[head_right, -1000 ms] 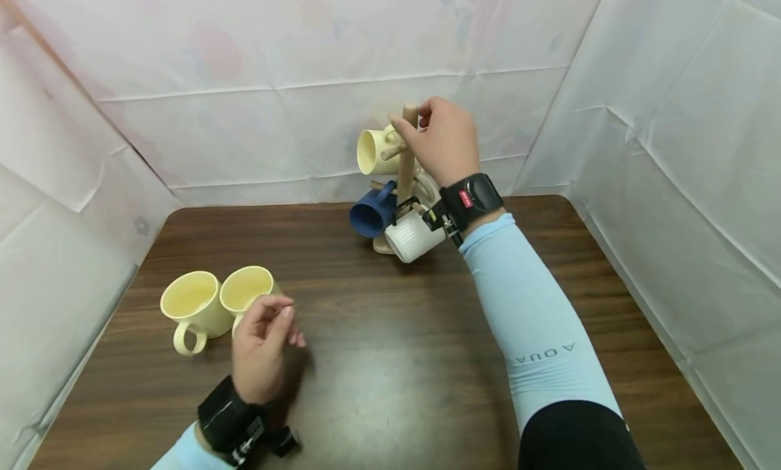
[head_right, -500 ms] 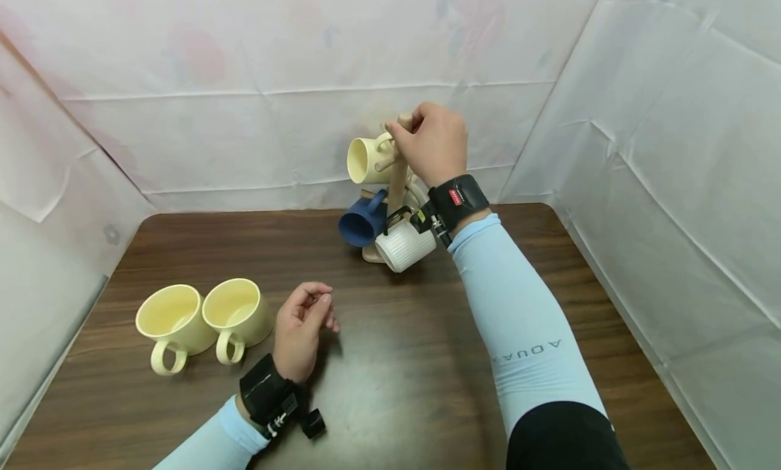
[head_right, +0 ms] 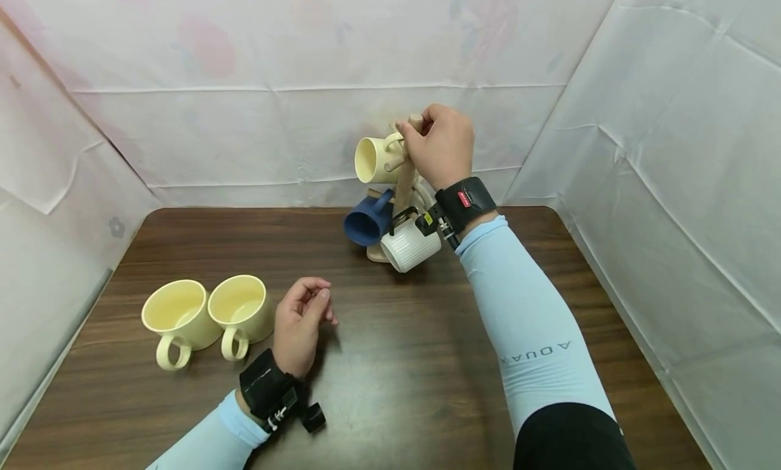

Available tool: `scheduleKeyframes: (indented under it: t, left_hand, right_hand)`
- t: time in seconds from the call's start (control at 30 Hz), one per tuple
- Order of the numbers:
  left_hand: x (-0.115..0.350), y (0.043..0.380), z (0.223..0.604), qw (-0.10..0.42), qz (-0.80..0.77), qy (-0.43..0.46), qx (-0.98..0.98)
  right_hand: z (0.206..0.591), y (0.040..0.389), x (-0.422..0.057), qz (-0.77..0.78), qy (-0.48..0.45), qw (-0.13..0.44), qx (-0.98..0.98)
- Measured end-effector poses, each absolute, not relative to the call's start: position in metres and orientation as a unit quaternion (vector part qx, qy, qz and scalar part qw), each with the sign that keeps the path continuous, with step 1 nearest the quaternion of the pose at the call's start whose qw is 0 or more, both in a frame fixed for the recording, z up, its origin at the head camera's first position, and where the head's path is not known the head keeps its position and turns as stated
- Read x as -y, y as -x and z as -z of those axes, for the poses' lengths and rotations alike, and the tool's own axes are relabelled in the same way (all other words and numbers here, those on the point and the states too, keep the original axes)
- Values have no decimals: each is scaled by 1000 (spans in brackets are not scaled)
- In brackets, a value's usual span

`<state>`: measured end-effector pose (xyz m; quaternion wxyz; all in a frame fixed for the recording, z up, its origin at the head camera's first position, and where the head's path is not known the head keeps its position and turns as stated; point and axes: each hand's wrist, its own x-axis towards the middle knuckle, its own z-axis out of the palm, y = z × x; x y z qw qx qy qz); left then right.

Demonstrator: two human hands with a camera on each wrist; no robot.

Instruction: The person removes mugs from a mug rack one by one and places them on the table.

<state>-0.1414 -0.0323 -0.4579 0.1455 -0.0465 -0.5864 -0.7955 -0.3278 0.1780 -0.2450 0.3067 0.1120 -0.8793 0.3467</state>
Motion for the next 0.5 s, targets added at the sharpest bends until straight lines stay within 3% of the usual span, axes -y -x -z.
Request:
scheduleKeyframes:
  t: [0.5]
  left_hand:
    - [35,152,453,181,775,58,602]
  right_hand:
    - [244,332,-191,-340,-201,282,874]
